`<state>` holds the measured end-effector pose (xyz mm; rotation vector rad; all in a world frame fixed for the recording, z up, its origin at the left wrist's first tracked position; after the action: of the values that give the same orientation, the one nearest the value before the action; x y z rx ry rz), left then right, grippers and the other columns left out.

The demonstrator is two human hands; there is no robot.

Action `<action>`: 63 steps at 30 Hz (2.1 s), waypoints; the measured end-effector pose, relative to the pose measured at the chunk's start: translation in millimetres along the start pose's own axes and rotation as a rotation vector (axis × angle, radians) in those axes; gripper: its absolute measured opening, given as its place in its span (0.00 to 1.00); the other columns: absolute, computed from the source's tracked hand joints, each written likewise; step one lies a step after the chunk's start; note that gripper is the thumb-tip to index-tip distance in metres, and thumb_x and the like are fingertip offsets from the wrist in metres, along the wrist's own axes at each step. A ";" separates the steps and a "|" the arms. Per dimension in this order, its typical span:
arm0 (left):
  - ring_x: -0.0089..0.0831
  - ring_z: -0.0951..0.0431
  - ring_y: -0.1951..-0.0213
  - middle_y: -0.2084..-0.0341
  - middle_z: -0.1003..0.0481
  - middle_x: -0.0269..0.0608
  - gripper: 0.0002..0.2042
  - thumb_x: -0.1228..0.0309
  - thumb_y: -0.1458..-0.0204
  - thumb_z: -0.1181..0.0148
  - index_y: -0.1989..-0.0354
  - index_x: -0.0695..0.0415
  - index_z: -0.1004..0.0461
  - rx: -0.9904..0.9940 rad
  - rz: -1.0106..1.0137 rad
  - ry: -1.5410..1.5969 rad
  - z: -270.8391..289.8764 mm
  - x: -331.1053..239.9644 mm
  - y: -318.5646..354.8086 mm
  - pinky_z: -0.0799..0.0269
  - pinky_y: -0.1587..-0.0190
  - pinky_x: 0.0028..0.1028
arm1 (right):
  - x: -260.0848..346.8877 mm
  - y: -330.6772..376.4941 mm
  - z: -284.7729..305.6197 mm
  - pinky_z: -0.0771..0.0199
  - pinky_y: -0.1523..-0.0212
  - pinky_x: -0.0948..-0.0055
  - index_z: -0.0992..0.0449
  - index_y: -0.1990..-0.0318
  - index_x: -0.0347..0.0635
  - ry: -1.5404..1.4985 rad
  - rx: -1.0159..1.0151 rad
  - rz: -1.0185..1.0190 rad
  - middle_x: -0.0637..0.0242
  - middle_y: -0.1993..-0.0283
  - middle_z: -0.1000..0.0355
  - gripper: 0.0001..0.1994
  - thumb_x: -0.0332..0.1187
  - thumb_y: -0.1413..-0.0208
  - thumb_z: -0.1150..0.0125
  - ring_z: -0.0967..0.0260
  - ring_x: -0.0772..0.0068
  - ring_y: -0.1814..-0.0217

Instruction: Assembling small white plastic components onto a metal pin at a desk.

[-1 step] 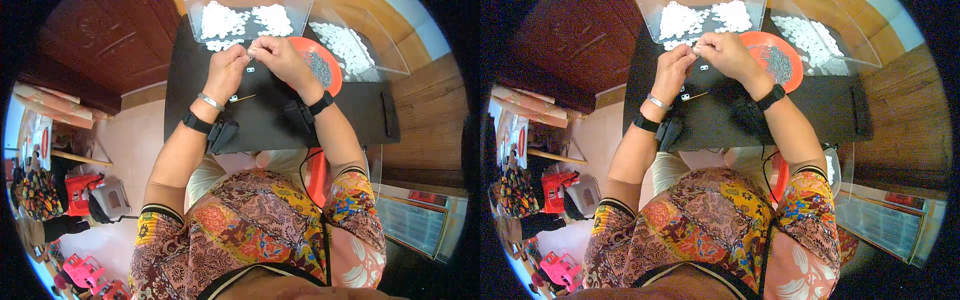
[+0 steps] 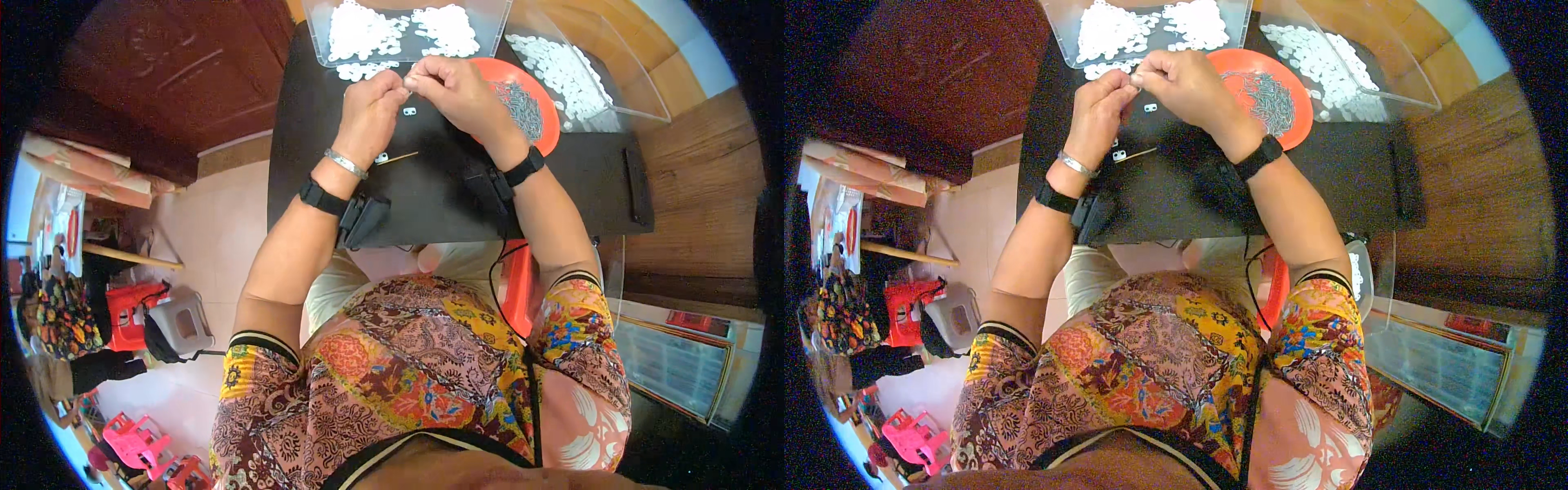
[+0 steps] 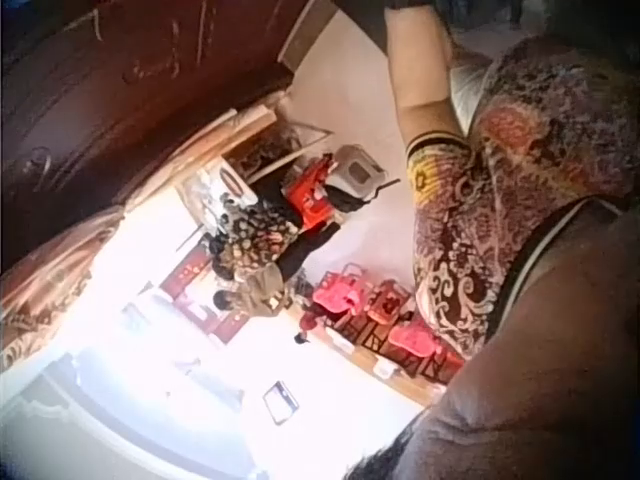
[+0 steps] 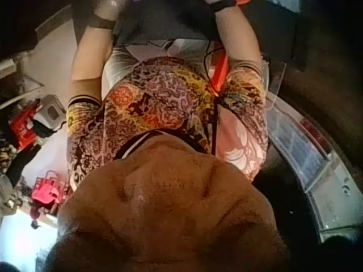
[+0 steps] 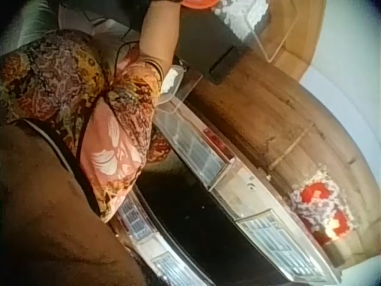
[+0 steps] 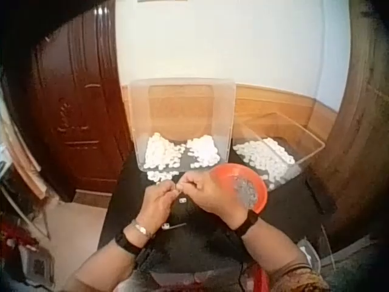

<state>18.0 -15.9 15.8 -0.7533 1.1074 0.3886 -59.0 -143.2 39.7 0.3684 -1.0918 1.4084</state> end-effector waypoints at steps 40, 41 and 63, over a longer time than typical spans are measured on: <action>0.20 0.36 0.86 0.87 0.34 0.32 0.06 0.76 0.52 0.50 0.79 0.60 0.31 -0.276 0.186 0.394 49.3 23.2 -26.3 0.40 0.83 0.19 | -13.9 2.9 20.2 0.30 0.61 0.63 0.24 0.64 0.42 0.756 -0.165 0.121 0.61 0.67 0.28 0.08 0.33 0.50 0.45 0.30 0.55 0.63; 0.20 0.36 0.86 0.87 0.34 0.32 0.06 0.76 0.52 0.50 0.79 0.59 0.31 -0.297 0.183 0.399 51.7 27.1 -27.0 0.40 0.83 0.19 | -15.3 3.1 22.9 0.31 0.61 0.62 0.23 0.64 0.43 0.765 -0.155 0.073 0.61 0.66 0.28 0.08 0.34 0.49 0.45 0.31 0.55 0.63; 0.23 0.36 0.87 0.88 0.35 0.34 0.07 0.73 0.54 0.50 0.81 0.59 0.32 -0.468 0.264 0.460 56.2 49.5 -34.0 0.40 0.84 0.22 | -35.2 -57.1 -55.7 0.29 0.63 0.60 0.24 0.61 0.46 0.836 0.177 -0.038 0.58 0.67 0.26 0.11 0.32 0.54 0.43 0.28 0.55 0.63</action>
<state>96.9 -3.3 -3.7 -1.1489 1.5827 0.7389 20.8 -132.6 6.4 -0.0893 -0.2769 1.4221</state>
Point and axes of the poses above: each hand's wrist, its own y-axis away from the middle knuckle, its own z-axis out of the back of the hand, x = y × z, the point moved 3 cm from there along -y, towards the middle knuckle
